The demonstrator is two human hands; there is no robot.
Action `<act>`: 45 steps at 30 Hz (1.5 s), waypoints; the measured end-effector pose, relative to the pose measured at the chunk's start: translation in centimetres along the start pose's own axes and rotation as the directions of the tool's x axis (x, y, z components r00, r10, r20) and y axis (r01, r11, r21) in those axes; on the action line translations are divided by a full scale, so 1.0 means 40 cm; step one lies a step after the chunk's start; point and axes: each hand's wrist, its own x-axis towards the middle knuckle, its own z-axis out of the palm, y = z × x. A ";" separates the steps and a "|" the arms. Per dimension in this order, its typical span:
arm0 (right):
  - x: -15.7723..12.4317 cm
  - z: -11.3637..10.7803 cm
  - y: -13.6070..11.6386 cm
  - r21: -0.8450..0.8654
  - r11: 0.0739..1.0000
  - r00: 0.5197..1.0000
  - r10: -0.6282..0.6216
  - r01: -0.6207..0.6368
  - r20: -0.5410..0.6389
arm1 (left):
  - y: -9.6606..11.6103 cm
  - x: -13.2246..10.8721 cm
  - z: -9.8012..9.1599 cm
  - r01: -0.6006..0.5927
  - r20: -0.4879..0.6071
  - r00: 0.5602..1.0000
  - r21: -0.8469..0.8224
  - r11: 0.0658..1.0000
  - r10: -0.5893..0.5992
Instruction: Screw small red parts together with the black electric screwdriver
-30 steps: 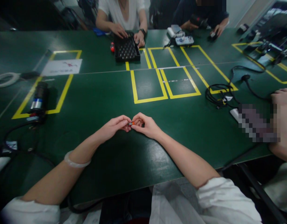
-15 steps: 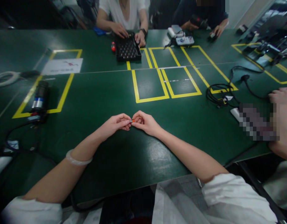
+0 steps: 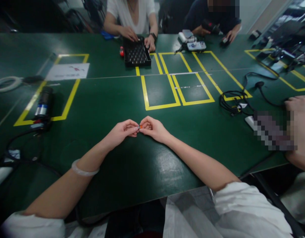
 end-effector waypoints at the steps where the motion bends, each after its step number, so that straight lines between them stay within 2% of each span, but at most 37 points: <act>1: -0.009 0.000 0.000 -0.012 1.000 1.000 -0.006 0.006 -0.006 | -0.002 0.000 0.003 -0.025 0.010 1.000 0.029 0.999 0.025; 6: -0.032 -0.003 -0.004 0.031 1.000 0.998 0.007 -0.005 -0.061 | -0.006 -0.004 0.016 -0.177 0.009 0.984 0.189 0.966 0.179; 13: -0.036 -0.011 -0.003 -0.092 0.996 0.999 -0.025 0.020 -0.048 | -0.006 -0.010 0.023 -0.264 -0.002 0.959 0.342 0.902 0.282; 19: -0.044 -0.017 -0.001 -0.197 0.975 0.992 -0.115 0.102 -0.053 | -0.001 -0.009 0.023 -0.238 -0.011 0.966 0.338 0.911 0.256; 26: -0.046 -0.019 -0.008 -0.366 0.909 0.976 -0.218 0.199 -0.011 | -0.005 -0.010 0.019 -0.298 0.016 0.948 0.389 0.872 0.317; 36: -0.052 -0.022 -0.011 -0.464 0.826 0.938 -0.344 0.321 0.037 | -0.012 -0.008 0.023 -0.323 0.007 0.936 0.414 0.851 0.352; 45: -0.053 -0.020 -0.013 -0.492 0.822 0.951 -0.307 0.286 0.039 | -0.012 -0.006 0.017 -0.303 0.009 0.943 0.430 0.850 0.331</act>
